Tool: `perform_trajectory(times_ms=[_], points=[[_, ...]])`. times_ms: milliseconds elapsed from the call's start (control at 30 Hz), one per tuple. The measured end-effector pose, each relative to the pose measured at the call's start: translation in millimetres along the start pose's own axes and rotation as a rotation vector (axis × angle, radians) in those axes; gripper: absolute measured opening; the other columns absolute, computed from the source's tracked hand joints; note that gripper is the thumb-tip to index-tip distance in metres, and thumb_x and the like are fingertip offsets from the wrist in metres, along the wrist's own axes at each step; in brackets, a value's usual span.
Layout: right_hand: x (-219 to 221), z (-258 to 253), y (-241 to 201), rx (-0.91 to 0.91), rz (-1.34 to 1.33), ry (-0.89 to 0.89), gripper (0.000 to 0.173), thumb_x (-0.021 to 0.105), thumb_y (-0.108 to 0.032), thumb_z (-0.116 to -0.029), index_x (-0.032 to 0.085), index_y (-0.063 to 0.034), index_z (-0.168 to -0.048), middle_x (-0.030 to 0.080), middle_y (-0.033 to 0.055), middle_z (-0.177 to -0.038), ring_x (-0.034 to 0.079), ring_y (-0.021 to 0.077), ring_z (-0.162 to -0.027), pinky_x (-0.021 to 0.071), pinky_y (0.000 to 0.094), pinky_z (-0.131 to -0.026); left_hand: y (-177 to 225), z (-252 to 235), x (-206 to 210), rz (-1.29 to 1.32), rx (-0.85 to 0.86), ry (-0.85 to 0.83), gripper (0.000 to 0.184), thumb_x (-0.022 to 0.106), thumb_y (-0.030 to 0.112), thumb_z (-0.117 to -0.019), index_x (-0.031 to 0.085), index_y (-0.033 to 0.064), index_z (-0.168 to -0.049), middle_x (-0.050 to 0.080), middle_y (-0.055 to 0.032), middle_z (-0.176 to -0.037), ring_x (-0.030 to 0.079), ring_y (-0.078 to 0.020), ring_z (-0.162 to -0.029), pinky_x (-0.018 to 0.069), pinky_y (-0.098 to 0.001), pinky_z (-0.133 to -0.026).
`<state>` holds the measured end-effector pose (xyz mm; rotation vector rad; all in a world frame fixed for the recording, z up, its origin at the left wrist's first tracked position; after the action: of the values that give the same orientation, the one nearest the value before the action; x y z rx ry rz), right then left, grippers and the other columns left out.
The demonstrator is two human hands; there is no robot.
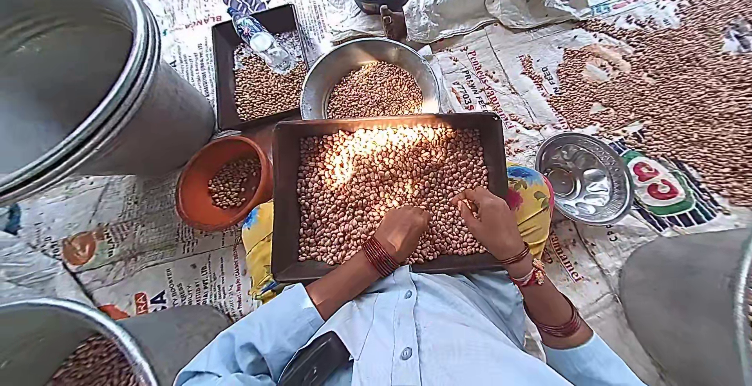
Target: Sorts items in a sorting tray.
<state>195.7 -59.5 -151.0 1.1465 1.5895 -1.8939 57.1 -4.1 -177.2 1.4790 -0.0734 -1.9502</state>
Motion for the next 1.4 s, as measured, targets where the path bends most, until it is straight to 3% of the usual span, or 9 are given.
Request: perform_trajectory(times_ms=[100,167,267,400,533,733,867,1033,1400], points=[[14,-10,-8,-0.055,0.100,0.016,0.021,0.064,-0.012,-0.0946,0.077,-0.0032,-0.108,0.071,0.0205,-0.098,0.071,0.0368,-0.085,0.0579,0.0508,-0.073,-16,6,-27,0.263,0.033,0.084,0.025,0.059,0.017,-0.1026,0.073,0.0006,-0.115,0.073,-0.0193,-0.102,0.071,-0.0337,-0.092,0.0562,-0.0523,-0.085],[23,-13,-12,-0.128,0.153,0.057,0.019,0.067,-0.013,-0.0932,0.076,-0.0011,-0.105,0.070,0.0210,-0.093,0.071,0.0373,-0.079,0.0583,0.0503,-0.067,-44,19,-54,0.507,0.045,0.372,0.022,0.063,0.020,-0.0980,0.074,0.0033,-0.106,0.067,-0.0040,-0.079,0.056,-0.0079,-0.064,0.0498,-0.0270,-0.063],[32,-16,-13,-0.127,0.186,0.027,0.021,0.065,-0.015,-0.0955,0.074,0.0017,-0.104,0.068,0.0219,-0.094,0.071,0.0384,-0.079,0.0577,0.0507,-0.066,-73,40,-76,0.641,-0.004,0.521,0.027,0.048,0.016,-0.0946,0.070,0.0040,-0.106,0.067,0.0030,-0.087,0.053,0.0042,-0.067,0.0454,-0.0163,-0.063],[34,-17,-12,-0.123,0.192,0.026,0.022,0.065,-0.018,-0.0962,0.074,0.0008,-0.102,0.069,0.0210,-0.094,0.071,0.0380,-0.079,0.0580,0.0505,-0.066,-56,45,-49,0.434,0.079,0.291,0.021,0.057,0.014,-0.0972,0.074,0.0060,-0.108,0.065,-0.0040,-0.077,0.054,-0.0108,-0.061,0.0479,-0.0302,-0.059],[35,-14,-10,-0.080,0.211,-0.022,0.025,0.066,-0.019,-0.0964,0.073,0.0013,-0.108,0.069,0.0228,-0.098,0.071,0.0403,-0.084,0.0576,0.0522,-0.069,-32,42,-25,0.119,0.026,0.095,0.021,0.062,0.015,-0.0998,0.074,0.0070,-0.115,0.073,-0.0192,-0.106,0.073,-0.0390,-0.095,0.0566,-0.0585,-0.079],[38,-10,-9,-0.093,0.208,-0.022,0.024,0.066,-0.017,-0.0953,0.073,0.0022,-0.108,0.068,0.0228,-0.096,0.071,0.0391,-0.082,0.0574,0.0509,-0.068,-35,39,-28,0.180,0.025,0.142,0.025,0.062,0.021,-0.1015,0.074,0.0007,-0.108,0.073,-0.0190,-0.100,0.073,-0.0353,-0.090,0.0573,-0.0532,-0.079],[39,-9,-9,-0.091,0.220,0.004,0.025,0.064,-0.017,-0.0955,0.072,0.0033,-0.106,0.069,0.0233,-0.095,0.071,0.0401,-0.080,0.0570,0.0516,-0.066,-52,43,-44,0.620,0.117,0.318,0.026,0.051,0.019,-0.0966,0.068,0.0006,-0.104,0.061,0.0004,-0.077,0.050,0.0002,-0.063,0.0429,-0.0178,-0.059],[38,-12,-9,-0.043,0.220,-0.039,0.028,0.062,-0.022,-0.0977,0.073,0.0019,-0.108,0.070,0.0222,-0.099,0.071,0.0390,-0.084,0.0572,0.0510,-0.070,-17,33,-18,0.212,0.081,-0.019,0.024,0.057,0.017,-0.1023,0.073,0.0070,-0.117,0.074,-0.0181,-0.102,0.072,-0.0371,-0.093,0.0553,-0.0580,-0.081],[17,5,-40,0.020,0.119,-0.303,0.022,0.064,-0.013,-0.0969,0.074,0.0003,-0.111,0.070,0.0217,-0.107,0.071,0.0366,-0.096,0.0564,0.0513,-0.083,-11,25,-8,0.259,0.027,-0.121,0.026,0.061,0.022,-0.0997,0.069,0.0022,-0.114,0.070,-0.0194,-0.089,0.069,-0.0377,-0.082,0.0536,-0.0586,-0.075]])
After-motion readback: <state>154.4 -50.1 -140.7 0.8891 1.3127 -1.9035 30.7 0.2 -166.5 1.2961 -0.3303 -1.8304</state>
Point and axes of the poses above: each hand's wrist, its own z-axis away from the middle knuckle, its own x-axis out of the palm, y = z × x, the point moved 8 cm from there along -z, towards the middle knuckle
